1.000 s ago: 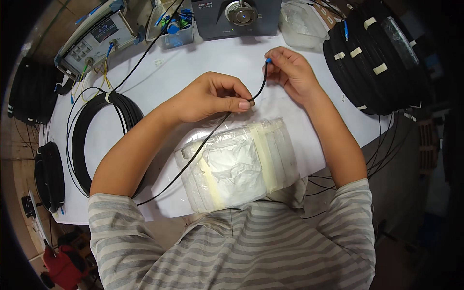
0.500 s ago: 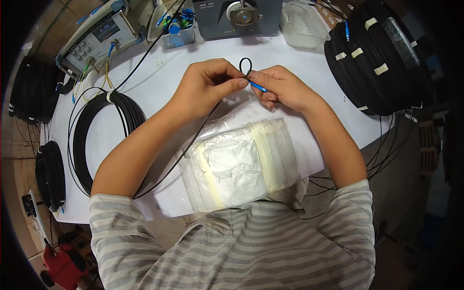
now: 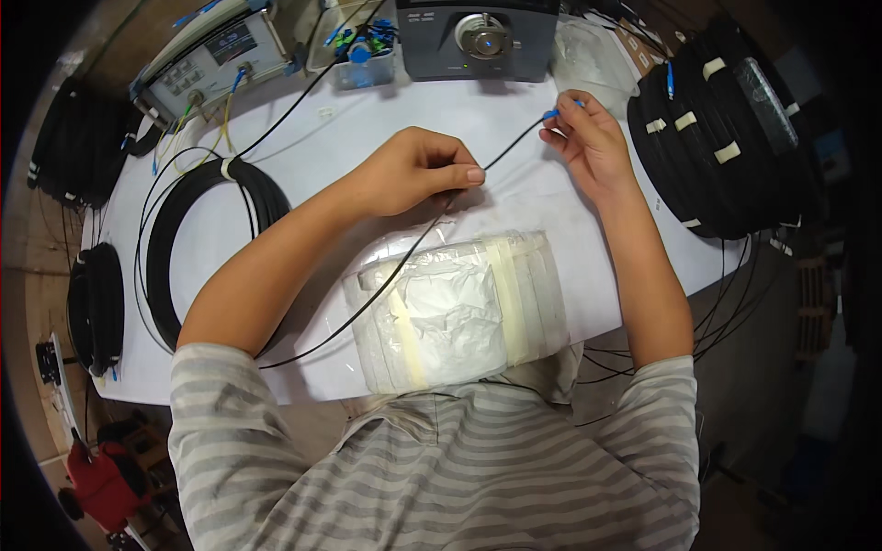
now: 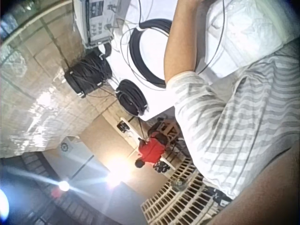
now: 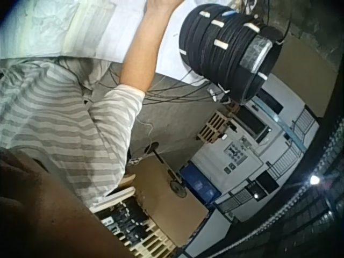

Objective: Inspecting the end-face of fiber optic connectors using a digital inspection microscope after cleaning them on a specialized pad.

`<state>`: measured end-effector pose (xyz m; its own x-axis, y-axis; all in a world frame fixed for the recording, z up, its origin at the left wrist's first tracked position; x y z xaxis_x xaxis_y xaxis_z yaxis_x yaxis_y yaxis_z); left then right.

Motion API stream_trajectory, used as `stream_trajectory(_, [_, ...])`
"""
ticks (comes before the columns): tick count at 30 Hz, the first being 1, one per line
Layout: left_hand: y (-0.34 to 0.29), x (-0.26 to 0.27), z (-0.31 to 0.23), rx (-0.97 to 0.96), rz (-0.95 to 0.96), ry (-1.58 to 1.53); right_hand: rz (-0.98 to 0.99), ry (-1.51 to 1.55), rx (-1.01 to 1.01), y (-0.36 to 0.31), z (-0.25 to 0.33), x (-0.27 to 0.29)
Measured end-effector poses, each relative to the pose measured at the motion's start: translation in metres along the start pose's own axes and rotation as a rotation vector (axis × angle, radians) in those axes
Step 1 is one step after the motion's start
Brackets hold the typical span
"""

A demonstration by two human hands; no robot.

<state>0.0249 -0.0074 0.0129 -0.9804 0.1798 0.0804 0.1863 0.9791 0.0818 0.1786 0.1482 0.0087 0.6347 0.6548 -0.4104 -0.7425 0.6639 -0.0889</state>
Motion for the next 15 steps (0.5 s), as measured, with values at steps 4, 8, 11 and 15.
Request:
stream_trajectory(4, [-0.004,-0.001,-0.002,0.101,-0.034,0.177,-0.049,-0.101,0.074,-0.002,0.008,0.002])
stream_trajectory(8, [-0.044,0.000,-0.036,-0.074,0.030,0.587,-0.283,-0.216,0.053,0.000,0.004,0.022])
stream_trajectory(11, [-0.102,0.008,-0.065,-0.194,-0.025,0.849,-0.276,-0.065,0.020,0.006,0.004,0.039])
stream_trajectory(15, [-0.195,0.027,-0.088,0.081,-0.242,0.753,-0.213,-0.065,-0.061,0.007,0.000,0.048])
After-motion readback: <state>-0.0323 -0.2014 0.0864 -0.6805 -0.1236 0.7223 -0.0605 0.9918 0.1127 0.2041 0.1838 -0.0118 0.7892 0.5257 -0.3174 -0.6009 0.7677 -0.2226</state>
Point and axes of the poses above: each hand's wrist, its own y-axis towards the middle knuckle, its own x-axis out of the back of the hand, z = x × y, the point moved 8 cm from there along y, towards the middle knuckle, and after that the axes turned 11 degrees about -x, right-handed, at the moved point
